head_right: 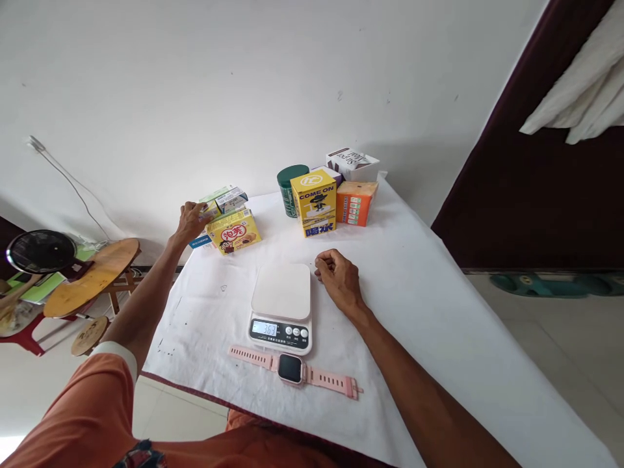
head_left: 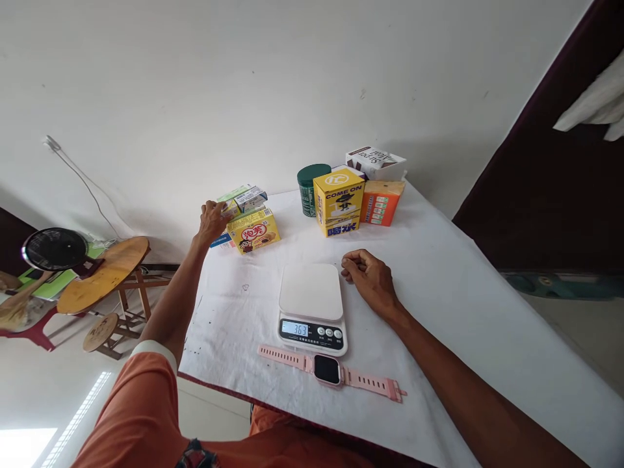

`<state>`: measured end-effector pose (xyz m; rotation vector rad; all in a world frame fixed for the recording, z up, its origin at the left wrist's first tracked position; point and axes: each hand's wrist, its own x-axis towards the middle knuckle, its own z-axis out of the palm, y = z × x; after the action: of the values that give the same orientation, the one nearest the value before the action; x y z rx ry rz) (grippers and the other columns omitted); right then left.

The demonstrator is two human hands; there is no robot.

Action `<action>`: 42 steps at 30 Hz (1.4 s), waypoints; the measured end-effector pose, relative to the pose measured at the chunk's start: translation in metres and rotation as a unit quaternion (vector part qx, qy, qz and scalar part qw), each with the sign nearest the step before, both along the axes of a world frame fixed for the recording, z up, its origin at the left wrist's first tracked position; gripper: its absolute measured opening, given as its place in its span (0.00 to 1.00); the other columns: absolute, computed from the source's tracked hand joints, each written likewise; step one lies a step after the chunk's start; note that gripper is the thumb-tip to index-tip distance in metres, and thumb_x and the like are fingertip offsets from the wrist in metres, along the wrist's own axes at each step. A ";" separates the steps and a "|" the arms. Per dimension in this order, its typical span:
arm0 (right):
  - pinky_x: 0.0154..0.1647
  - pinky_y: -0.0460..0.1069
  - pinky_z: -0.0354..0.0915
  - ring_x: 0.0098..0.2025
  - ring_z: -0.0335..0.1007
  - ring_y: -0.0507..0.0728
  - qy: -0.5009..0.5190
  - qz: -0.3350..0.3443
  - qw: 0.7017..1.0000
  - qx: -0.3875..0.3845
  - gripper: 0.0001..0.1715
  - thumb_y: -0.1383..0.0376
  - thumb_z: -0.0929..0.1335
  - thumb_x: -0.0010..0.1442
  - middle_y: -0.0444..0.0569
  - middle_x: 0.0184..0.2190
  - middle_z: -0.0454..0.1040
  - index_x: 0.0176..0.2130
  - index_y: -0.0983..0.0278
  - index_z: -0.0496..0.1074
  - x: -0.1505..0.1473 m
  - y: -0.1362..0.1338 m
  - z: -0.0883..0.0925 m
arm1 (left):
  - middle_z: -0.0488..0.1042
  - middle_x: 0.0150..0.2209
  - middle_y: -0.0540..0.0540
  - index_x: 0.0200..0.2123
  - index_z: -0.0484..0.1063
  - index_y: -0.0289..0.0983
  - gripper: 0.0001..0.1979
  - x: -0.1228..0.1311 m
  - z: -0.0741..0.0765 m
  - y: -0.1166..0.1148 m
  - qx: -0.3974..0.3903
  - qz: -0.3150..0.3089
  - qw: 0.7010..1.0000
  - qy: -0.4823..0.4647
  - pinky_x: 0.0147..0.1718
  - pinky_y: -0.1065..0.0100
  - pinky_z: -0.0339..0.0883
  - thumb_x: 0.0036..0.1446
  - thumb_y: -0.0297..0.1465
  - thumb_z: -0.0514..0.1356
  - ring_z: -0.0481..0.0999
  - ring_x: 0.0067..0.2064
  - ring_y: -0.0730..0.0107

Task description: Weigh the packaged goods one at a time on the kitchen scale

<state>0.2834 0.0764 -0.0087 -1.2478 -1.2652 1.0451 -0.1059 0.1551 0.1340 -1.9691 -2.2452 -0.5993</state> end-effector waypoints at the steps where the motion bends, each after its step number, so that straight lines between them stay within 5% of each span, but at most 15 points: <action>1: 0.28 0.49 0.72 0.28 0.76 0.55 -0.002 0.000 1.000 0.000 0.13 0.54 0.70 0.54 0.48 0.29 0.78 0.34 0.61 0.73 0.000 0.000 0.000 | 0.64 0.63 0.33 0.62 0.70 0.42 0.26 -0.001 0.002 0.000 0.003 0.007 1.000 -0.003 0.63 0.42 0.63 0.63 0.40 0.64 0.61 0.66 0.39; 8: 0.28 0.50 0.71 0.27 0.74 0.55 -0.008 -0.002 1.000 0.005 0.15 0.53 0.69 0.54 0.48 0.29 0.78 0.34 0.61 0.73 0.000 -0.001 0.001 | 0.59 0.65 0.22 0.65 0.62 0.33 0.49 0.013 0.006 0.007 -0.021 0.110 0.991 -0.077 0.60 0.41 0.63 0.51 0.58 0.69 0.61 0.67 0.27; 18: 0.28 0.49 0.71 0.27 0.73 0.54 -0.016 0.004 1.000 0.012 0.15 0.52 0.69 0.55 0.48 0.29 0.78 0.35 0.61 0.73 0.000 -0.001 0.000 | 0.65 0.64 0.31 0.62 0.68 0.41 0.34 0.037 0.008 0.009 -0.012 0.188 0.978 -0.086 0.60 0.46 0.67 0.58 0.51 0.65 0.73 0.63 0.35; 25: 0.27 0.49 0.70 0.27 0.74 0.55 -0.016 0.001 1.000 0.022 0.14 0.53 0.68 0.55 0.47 0.29 0.78 0.34 0.61 0.73 -0.001 0.002 -0.003 | 0.64 0.66 0.28 0.70 0.59 0.35 0.43 0.032 0.006 -0.028 0.059 0.195 0.977 -0.067 0.60 0.47 0.69 0.56 0.46 0.67 0.73 0.63 0.37; 28: 0.27 0.48 0.71 0.28 0.75 0.55 -0.008 -0.007 1.000 0.021 0.12 0.55 0.68 0.55 0.46 0.29 0.77 0.34 0.61 0.72 -0.001 0.002 -0.002 | 0.66 0.64 0.32 0.67 0.62 0.38 0.41 0.048 -0.002 -0.065 0.127 0.127 0.983 -0.050 0.60 0.49 0.71 0.54 0.44 0.70 0.75 0.61 0.44; 30: 0.28 0.48 0.71 0.28 0.76 0.54 0.001 -0.007 1.000 0.017 0.11 0.56 0.68 0.55 0.45 0.29 0.76 0.34 0.61 0.72 -0.002 0.002 -0.001 | 0.69 0.60 0.36 0.64 0.66 0.41 0.38 0.071 -0.012 -0.094 0.136 0.022 0.989 -0.046 0.58 0.52 0.74 0.52 0.43 0.71 0.76 0.59 0.50; 35: 0.28 0.48 0.71 0.29 0.76 0.54 0.012 -0.003 1.000 0.022 0.09 0.57 0.68 0.56 0.45 0.29 0.75 0.33 0.61 0.71 -0.003 -0.001 0.003 | 0.72 0.57 0.41 0.59 0.69 0.44 0.34 0.153 -0.047 -0.158 0.058 -0.192 0.977 -0.074 0.50 0.55 0.78 0.50 0.42 0.74 0.79 0.52 0.56; 38: 0.28 0.49 0.71 0.28 0.75 0.55 0.007 0.001 1.000 0.030 0.09 0.58 0.68 0.57 0.45 0.29 0.75 0.33 0.60 0.71 -0.004 -0.002 0.004 | 0.73 0.57 0.41 0.59 0.69 0.45 0.36 0.191 -0.062 -0.173 0.007 -0.201 0.978 -0.053 0.52 0.52 0.76 0.49 0.43 0.75 0.79 0.53 0.52; 42: 0.27 0.49 0.71 0.28 0.76 0.55 0.005 0.005 1.000 0.030 0.07 0.59 0.67 0.58 0.44 0.29 0.75 0.33 0.60 0.71 -0.003 -0.002 0.004 | 0.74 0.54 0.40 0.57 0.70 0.43 0.34 0.210 -0.071 -0.172 -0.037 -0.155 0.987 0.020 0.53 0.48 0.72 0.51 0.48 0.74 0.78 0.53 0.48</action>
<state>0.2803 0.0748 -0.0048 -1.1905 -1.2874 1.0109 0.1043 -0.0168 0.0631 -2.3664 -1.9794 -0.5054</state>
